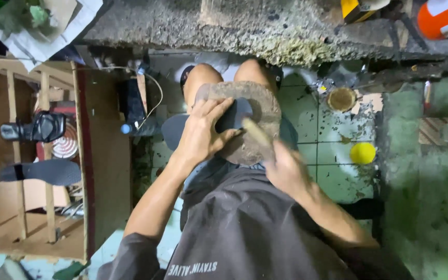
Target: Attaching a shoe sole to the upper using a hammer and a shoe last.
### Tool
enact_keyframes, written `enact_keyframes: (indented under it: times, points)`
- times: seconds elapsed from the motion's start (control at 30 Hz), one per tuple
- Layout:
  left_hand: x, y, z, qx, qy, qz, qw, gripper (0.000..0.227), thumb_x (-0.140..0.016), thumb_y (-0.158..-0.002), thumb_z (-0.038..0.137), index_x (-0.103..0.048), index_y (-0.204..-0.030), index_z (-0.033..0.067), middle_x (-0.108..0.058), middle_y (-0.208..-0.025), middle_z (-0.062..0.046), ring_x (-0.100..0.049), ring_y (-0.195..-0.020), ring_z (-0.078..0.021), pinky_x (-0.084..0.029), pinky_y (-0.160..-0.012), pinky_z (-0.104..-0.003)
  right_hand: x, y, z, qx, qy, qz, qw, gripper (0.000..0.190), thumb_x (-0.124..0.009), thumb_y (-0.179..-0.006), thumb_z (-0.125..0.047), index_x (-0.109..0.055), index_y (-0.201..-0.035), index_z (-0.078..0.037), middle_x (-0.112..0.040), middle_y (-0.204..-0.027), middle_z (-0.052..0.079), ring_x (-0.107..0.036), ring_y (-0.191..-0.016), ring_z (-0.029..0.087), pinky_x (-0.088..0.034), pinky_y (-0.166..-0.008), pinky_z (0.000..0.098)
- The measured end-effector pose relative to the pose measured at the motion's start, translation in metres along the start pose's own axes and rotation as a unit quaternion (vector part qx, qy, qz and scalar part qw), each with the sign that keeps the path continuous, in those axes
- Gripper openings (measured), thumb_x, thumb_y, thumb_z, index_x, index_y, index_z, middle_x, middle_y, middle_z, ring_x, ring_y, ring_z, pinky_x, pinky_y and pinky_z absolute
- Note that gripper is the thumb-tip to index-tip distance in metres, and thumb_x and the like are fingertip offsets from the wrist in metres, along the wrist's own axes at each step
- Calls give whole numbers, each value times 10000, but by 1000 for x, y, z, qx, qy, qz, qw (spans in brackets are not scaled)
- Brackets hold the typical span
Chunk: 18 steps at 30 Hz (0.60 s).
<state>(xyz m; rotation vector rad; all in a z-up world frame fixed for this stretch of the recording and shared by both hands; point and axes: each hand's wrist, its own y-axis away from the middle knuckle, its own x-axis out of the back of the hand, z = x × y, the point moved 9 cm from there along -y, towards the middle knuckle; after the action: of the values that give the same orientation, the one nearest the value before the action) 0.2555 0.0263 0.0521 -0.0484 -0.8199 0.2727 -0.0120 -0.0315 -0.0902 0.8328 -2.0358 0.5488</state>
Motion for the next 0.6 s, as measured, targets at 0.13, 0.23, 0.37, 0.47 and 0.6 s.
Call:
enact_keyframes:
  times: [0.13,0.23,0.37,0.47,0.6]
  points:
    - [-1,-6,-1,-1,-12,7,1000,678,-808,-852,317,-553,-1395,1,-639,-1206,-145,-548,-1001,-331,-477,-857,-469,95,-126,-114,103,-119,-66,985,328,-336,-1109,-253,-508,-943,-28,-483,-584,-2,-338,-317,47,-303,-215,205]
    - [3,1,2,-9,3,17,1000,668,-789,-874,353,-552,-1393,5,-631,-1278,-165,-550,-1149,-376,-441,-990,-517,118,-195,-95,36,-83,-19,996,377,-452,-1135,-300,-548,-855,-66,-474,-590,-27,-337,-378,56,-283,-294,223]
    - [3,2,3,-7,18,22,1000,657,-728,-923,377,-490,-1435,39,-592,-1394,-196,-543,-1294,-405,-356,-1111,-546,99,-305,-38,-34,39,35,998,379,-594,-1090,-420,-679,-1083,-51,-688,-913,99,-629,-743,215,-512,-617,349]
    - [5,2,4,7,42,17,999,692,-729,-912,362,-466,-1449,14,-586,-1391,-205,-527,-1318,-398,-297,-1158,-559,64,-354,-6,74,208,81,972,374,-677,-1073,-419,-665,-1073,-45,-639,-805,93,-616,-557,205,-565,-465,382]
    - [11,6,0,-8,46,67,997,712,-797,-862,348,-502,-1439,52,-541,-1295,-191,-528,-1221,-359,-451,-1032,-503,119,-346,3,28,77,18,996,388,-464,-1104,-342,-671,-880,-103,-589,-817,108,-572,-761,254,-444,-613,432]
